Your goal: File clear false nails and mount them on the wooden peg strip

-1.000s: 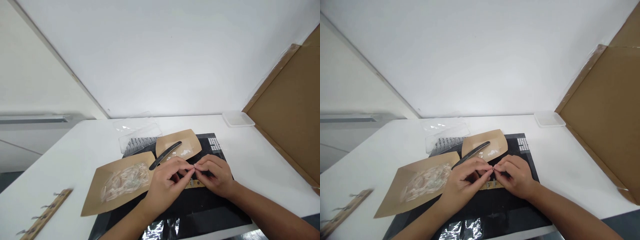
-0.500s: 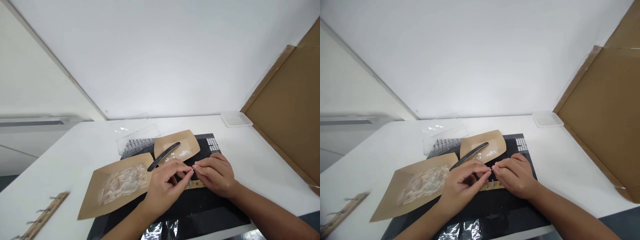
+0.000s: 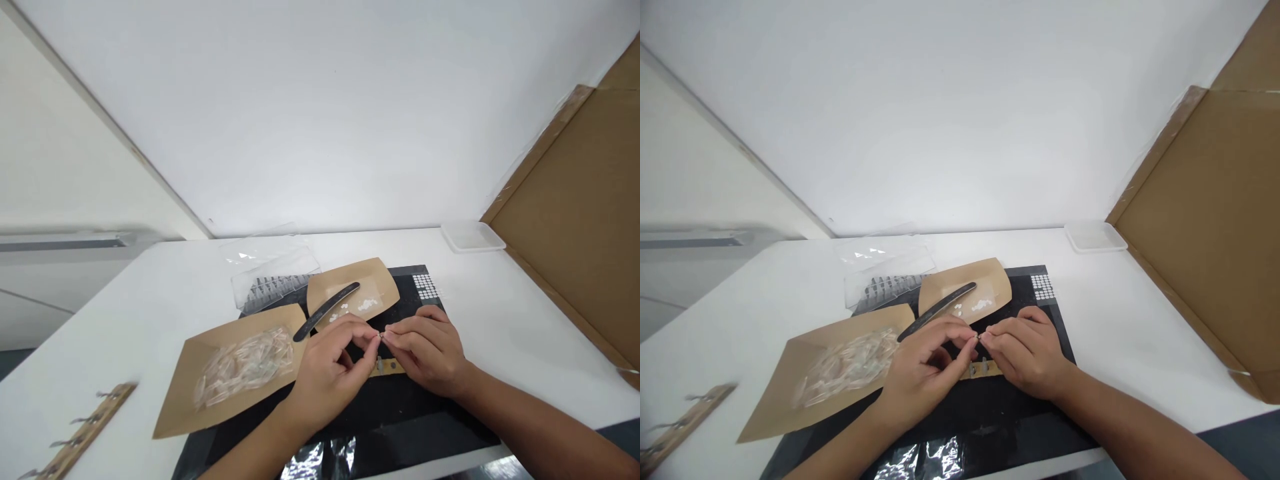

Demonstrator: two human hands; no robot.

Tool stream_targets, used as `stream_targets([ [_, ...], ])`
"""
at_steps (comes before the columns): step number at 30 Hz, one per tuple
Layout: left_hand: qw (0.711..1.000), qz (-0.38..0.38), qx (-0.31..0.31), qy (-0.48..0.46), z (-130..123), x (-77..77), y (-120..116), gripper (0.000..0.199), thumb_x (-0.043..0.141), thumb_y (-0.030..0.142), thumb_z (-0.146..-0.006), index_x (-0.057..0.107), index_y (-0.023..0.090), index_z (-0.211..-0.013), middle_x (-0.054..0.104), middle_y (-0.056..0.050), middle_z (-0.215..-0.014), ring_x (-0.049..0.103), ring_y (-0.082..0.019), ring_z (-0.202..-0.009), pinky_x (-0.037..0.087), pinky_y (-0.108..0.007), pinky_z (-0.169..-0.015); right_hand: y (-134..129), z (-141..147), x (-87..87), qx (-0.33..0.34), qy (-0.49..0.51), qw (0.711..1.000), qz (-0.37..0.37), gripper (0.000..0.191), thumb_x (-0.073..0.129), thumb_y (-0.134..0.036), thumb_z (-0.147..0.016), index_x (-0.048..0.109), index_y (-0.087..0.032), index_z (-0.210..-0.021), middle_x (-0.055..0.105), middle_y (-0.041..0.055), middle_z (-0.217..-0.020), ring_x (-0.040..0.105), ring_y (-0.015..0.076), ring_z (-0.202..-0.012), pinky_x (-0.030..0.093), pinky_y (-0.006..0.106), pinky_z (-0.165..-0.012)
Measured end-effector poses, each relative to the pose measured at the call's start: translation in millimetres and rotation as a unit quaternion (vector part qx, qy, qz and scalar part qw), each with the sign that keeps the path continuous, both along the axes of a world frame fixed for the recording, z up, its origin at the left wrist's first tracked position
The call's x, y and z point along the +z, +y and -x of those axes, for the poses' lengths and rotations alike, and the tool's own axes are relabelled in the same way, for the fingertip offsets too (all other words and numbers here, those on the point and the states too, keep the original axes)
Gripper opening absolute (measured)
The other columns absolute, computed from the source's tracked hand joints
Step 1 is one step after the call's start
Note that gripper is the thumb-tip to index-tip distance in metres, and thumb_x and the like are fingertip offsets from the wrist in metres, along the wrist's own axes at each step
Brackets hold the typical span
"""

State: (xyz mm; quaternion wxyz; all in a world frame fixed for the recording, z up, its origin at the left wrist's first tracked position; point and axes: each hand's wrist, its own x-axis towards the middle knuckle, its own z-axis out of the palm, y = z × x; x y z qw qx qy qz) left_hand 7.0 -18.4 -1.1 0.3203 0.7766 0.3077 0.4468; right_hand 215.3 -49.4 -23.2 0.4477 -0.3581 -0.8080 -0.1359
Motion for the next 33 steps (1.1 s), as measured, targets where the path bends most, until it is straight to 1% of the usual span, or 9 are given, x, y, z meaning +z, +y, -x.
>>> stream_targets([
  [3, 1.000, 0.000, 0.001, 0.002, 0.4, -0.4, 1.1, 0.007, 0.067, 0.017, -0.095, 0.072, 0.019, -0.090, 0.071, -0.004, -0.083, 0.068, -0.010, -0.064, 0.049, -0.010, -0.041, 0.9, 3.7, 2.3, 0.015, 0.036, 0.999, 0.019, 0.020, 0.076, -0.006, -0.091, 0.065, -0.020, -0.099, 0.078, 0.0022, -0.088, 0.074, 0.0143, -0.078, 0.050, 0.034, -0.072],
  [7, 1.000, -0.012, -0.007, 0.006, 1.4, -1.9, 2.5, 0.007, 0.067, 0.014, -0.092, 0.070, 0.019, -0.089, 0.070, -0.004, -0.086, 0.066, -0.009, -0.065, 0.050, -0.010, -0.042, 2.4, 7.0, 4.2, 0.035, 0.085, 0.992, 0.087, 0.016, 0.072, -0.011, -0.095, 0.063, -0.022, -0.104, 0.075, 0.0008, -0.086, 0.072, 0.0154, -0.080, 0.050, 0.033, -0.073],
  [11, 0.999, -0.029, -0.029, 0.010, 2.5, -2.4, 3.0, 0.009, 0.066, 0.010, -0.091, 0.067, 0.019, -0.089, 0.069, -0.003, -0.086, 0.065, -0.009, -0.067, 0.050, -0.010, -0.044, 3.2, 5.8, 3.0, 0.050, 0.094, 0.983, 0.152, 0.013, 0.068, -0.019, -0.097, 0.064, -0.021, -0.108, 0.073, 0.0023, -0.088, 0.070, 0.0183, -0.083, 0.051, 0.035, -0.075],
  [14, 0.998, -0.048, -0.027, 0.011, 3.6, -1.2, 3.0, 0.009, 0.066, 0.010, -0.092, 0.066, 0.019, -0.090, 0.068, -0.003, -0.086, 0.065, -0.009, -0.069, 0.049, -0.010, -0.045, 3.3, 4.0, 2.6, 0.079, 0.100, 0.974, 0.186, 0.013, 0.069, -0.023, -0.096, 0.065, -0.022, -0.108, 0.073, 0.0034, -0.091, 0.070, 0.0196, -0.085, 0.052, 0.036, -0.076],
  [16, 0.998, -0.056, -0.024, 0.009, 4.1, -0.2, 3.1, 0.009, 0.066, 0.010, -0.092, 0.066, 0.019, -0.091, 0.068, -0.003, -0.087, 0.065, -0.009, -0.070, 0.048, -0.010, -0.045, 3.4, 3.3, 2.5, 0.092, 0.107, 0.970, 0.199, 0.011, 0.069, -0.023, -0.097, 0.066, -0.022, -0.107, 0.073, 0.0033, -0.092, 0.069, 0.0191, -0.086, 0.052, 0.035, -0.076],
  [22, 0.998, -0.052, -0.023, 0.006, 3.9, 0.6, 3.0, 0.007, 0.066, 0.012, -0.095, 0.068, 0.018, -0.094, 0.069, -0.003, -0.089, 0.064, -0.008, -0.067, 0.049, -0.010, -0.044, 4.5, 3.3, 0.5, 0.094, 0.124, 0.966, 0.205, 0.006, 0.065, -0.020, -0.100, 0.067, -0.023, -0.105, 0.074, 0.0021, -0.089, 0.068, 0.0173, -0.083, 0.050, 0.033, -0.075],
  [27, 0.999, -0.032, -0.023, 0.018, 4.1, -0.9, 2.9, 0.009, 0.065, 0.017, -0.100, 0.073, 0.019, -0.102, 0.071, -0.004, -0.093, 0.068, -0.009, -0.067, 0.052, -0.013, -0.046, 6.5, 2.8, -0.8, 0.068, 0.076, 0.979, 0.176, 0.006, 0.060, -0.018, -0.101, 0.064, -0.021, -0.103, 0.073, -0.0008, -0.083, 0.063, 0.0144, -0.071, 0.042, 0.038, -0.079],
  [31, 0.999, -0.016, -0.047, 0.017, 5.5, -3.2, 3.5, 0.014, 0.063, 0.017, -0.102, 0.075, 0.020, -0.108, 0.072, -0.005, -0.096, 0.072, -0.010, -0.073, 0.055, -0.014, -0.050, 5.8, 2.8, 0.3, 0.056, 0.052, 0.983, 0.166, 0.007, 0.057, -0.017, -0.101, 0.062, -0.020, -0.099, 0.068, -0.0019, -0.076, 0.059, 0.0134, -0.066, 0.037, 0.037, -0.076],
  [33, 0.998, -0.016, -0.051, 0.018, 5.9, -3.9, 3.6, 0.016, 0.062, 0.017, -0.102, 0.075, 0.021, -0.110, 0.072, -0.005, -0.098, 0.072, -0.010, -0.073, 0.056, -0.014, -0.050, 5.5, 3.0, 1.1, 0.051, 0.050, 0.985, 0.158, 0.008, 0.056, -0.017, -0.101, 0.062, -0.020, -0.096, 0.066, -0.0022, -0.074, 0.056, 0.0130, -0.064, 0.036, 0.036, -0.075],
])
